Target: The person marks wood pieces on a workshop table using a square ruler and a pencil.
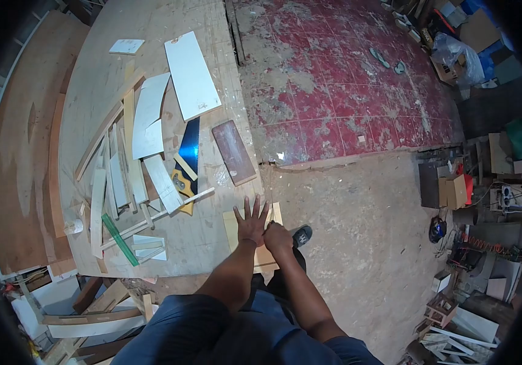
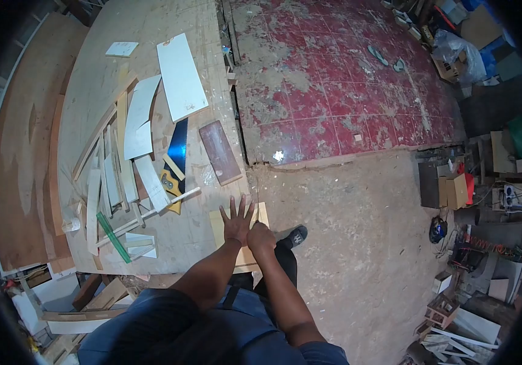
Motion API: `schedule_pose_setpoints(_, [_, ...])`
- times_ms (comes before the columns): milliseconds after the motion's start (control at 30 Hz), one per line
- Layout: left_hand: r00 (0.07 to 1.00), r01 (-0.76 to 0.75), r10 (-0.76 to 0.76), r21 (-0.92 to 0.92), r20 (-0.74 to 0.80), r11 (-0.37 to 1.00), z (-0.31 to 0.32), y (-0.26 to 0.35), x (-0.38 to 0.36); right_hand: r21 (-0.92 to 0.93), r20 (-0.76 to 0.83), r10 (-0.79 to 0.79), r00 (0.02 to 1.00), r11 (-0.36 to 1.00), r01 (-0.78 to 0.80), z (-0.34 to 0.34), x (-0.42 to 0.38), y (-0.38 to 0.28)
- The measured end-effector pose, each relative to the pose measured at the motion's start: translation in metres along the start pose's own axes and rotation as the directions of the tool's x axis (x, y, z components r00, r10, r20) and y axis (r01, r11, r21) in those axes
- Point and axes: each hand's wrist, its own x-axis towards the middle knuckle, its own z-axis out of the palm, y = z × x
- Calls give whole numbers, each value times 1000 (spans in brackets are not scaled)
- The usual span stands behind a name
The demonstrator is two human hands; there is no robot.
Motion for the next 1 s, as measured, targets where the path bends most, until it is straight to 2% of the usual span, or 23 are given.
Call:
schedule_pose_setpoints(33, [1000, 6, -3, 123, -27, 992, 4, 0, 1, 0, -2, -3, 1000, 1000, 3, 2, 1, 0])
schedule_pose_setpoints(67, [1000, 6, -2, 123, -25, 992, 8, 0, 0, 37, -22, 50, 999, 998, -49, 7, -1, 0])
schedule_pose_setpoints(133, [1000, -11, 11, -138, -2, 990, -11, 1, -4, 75, -39, 114, 993, 991, -111, 4, -14, 4])
schedule_pose_setpoints(300, [1000, -6, 7, -112, 13, 994, -18, 3, -5, 28, 36, 183, 982, 983, -184, -32, -49, 6])
schedule_pose_setpoints(433, [999, -23, 16, -131, -52, 991, -13, 1, -4, 41, 65, 67, 996, 997, -69, -24, -11, 2])
schedule_pose_setpoints(467, [997, -6, 12, -88, 77, 996, -20, 1, -5, 80, 22, 86, 996, 993, -88, -17, 7, 2])
schedule_pose_setpoints(533, [993, 1, 10, -96, 116, 995, -37, 2, -4, 124, -27, 102, 994, 987, -97, -12, 21, 2])
schedule_pose_setpoints(600, [986, 7, 12, -111, 164, 994, -30, 2, -7, 62, 10, 57, 998, 996, -58, -7, 21, 11])
schedule_pose_setpoints(667, [999, -13, 7, -136, -48, 991, -5, 1, -3, 71, 12, 91, 996, 993, -91, -19, -5, 8])
schedule_pose_setpoints(733, [999, -10, 3, -121, -52, 993, -5, 2, -2, 78, 19, 115, 993, 990, -116, -31, -22, -1])
schedule_pose_setpoints(800, [999, 1, -6, -107, -51, 994, -5, 2, -3, 109, 16, 203, 979, 973, -203, -35, -27, -7])
schedule_pose_setpoints(833, [1000, 2, -5, -91, -30, 996, -4, 2, -2, 107, 18, 200, 980, 974, -201, -24, -14, -1])
schedule_pose_setpoints(900, [1000, 4, -4, -73, -2, 997, -11, 2, -5, 95, -29, 102, 994, 991, -99, 8, 23, 15])
schedule_pose_setpoints(967, [987, 5, 19, -150, 158, 989, -40, 1, -5, 108, -33, 116, 993, 988, -111, 0, 32, 10])
schedule_pose_setpoints(1000, [987, 6, 18, -147, 159, 989, -39, 0, -5, 119, -34, 131, 991, 985, -126, -5, 31, 6])
